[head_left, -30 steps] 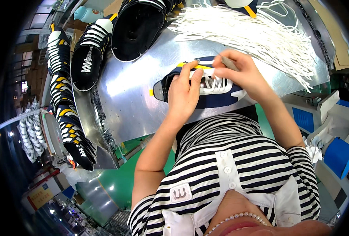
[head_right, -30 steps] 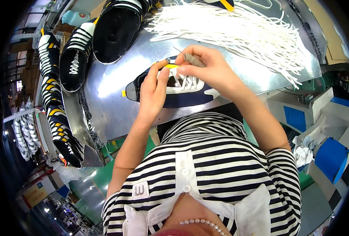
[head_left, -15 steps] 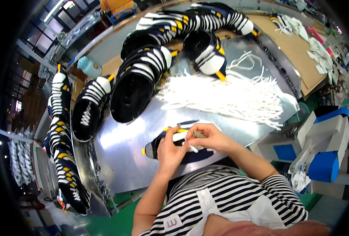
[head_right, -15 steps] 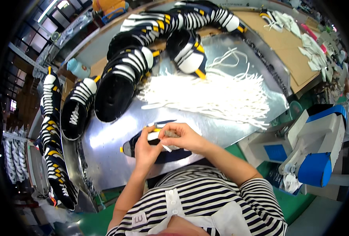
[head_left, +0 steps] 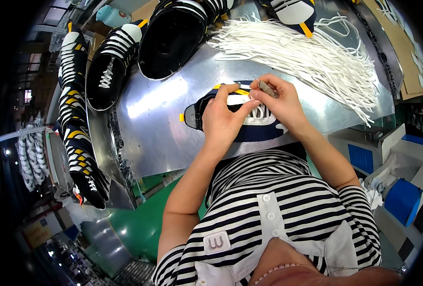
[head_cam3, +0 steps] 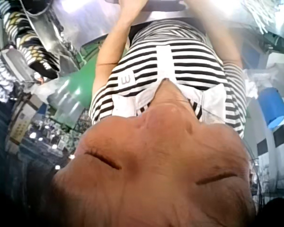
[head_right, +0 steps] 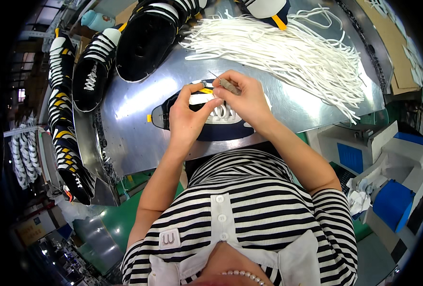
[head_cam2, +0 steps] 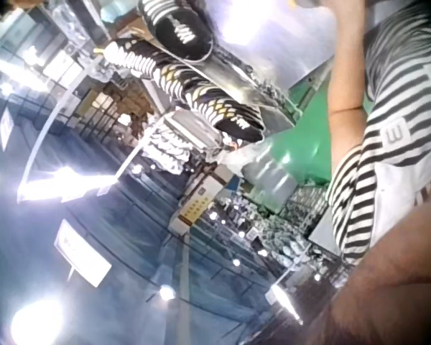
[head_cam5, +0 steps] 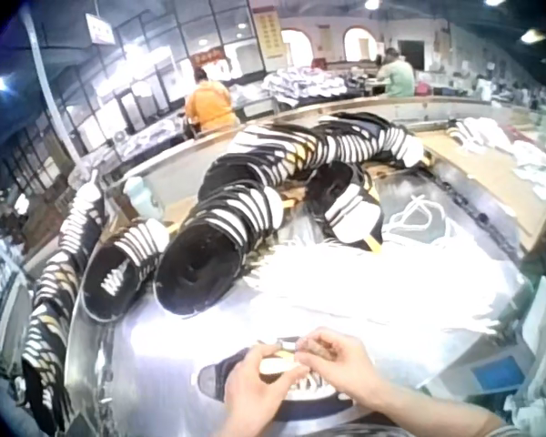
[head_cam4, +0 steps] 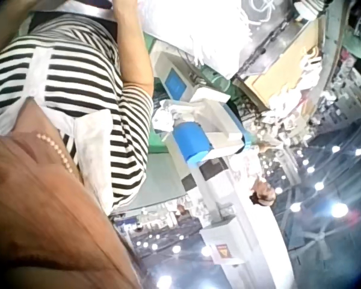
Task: The person laces several shoe components at a workbench, threading white laces through the eyelets of blue and yellow shoe uppers using a small metal hook tool.
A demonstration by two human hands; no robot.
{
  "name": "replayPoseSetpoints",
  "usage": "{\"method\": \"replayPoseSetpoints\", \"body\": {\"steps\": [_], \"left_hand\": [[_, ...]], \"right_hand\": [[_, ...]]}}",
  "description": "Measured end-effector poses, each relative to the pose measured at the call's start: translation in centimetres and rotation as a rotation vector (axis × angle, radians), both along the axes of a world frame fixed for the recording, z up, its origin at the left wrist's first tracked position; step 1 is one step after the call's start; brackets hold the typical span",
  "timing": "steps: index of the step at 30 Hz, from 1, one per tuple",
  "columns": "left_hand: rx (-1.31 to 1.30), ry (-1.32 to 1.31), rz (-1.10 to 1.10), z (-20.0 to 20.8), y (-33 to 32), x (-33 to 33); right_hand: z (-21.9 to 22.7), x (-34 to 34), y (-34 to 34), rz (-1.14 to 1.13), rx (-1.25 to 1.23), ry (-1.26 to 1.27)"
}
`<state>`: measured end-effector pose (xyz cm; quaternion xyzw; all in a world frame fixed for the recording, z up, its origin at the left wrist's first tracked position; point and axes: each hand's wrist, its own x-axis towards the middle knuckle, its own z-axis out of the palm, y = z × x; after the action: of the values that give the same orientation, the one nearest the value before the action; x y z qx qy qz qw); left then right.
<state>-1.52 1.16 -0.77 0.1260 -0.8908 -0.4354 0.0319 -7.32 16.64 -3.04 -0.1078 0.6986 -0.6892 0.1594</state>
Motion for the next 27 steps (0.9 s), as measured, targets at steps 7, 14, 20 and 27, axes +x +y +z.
{"method": "replayPoseSetpoints", "body": {"steps": [7,14,20,27], "left_hand": [[-0.026,0.054,0.013,-0.3,0.4,0.4],[0.057,0.072,-0.031,-0.5,0.1,0.4],[0.095,0.086,-0.048,-0.9,0.0,0.7],[0.015,0.283,-0.074,-1.7,0.7,0.4]], "right_hand": [[1.1,1.3,1.7,-0.077,0.195,0.215],[1.9,1.7,3.6,0.115,0.361,0.386],[3.2,1.2,2.9,0.191,0.539,0.52],[0.5,1.1,-1.1,0.169,0.832,0.787]]}}
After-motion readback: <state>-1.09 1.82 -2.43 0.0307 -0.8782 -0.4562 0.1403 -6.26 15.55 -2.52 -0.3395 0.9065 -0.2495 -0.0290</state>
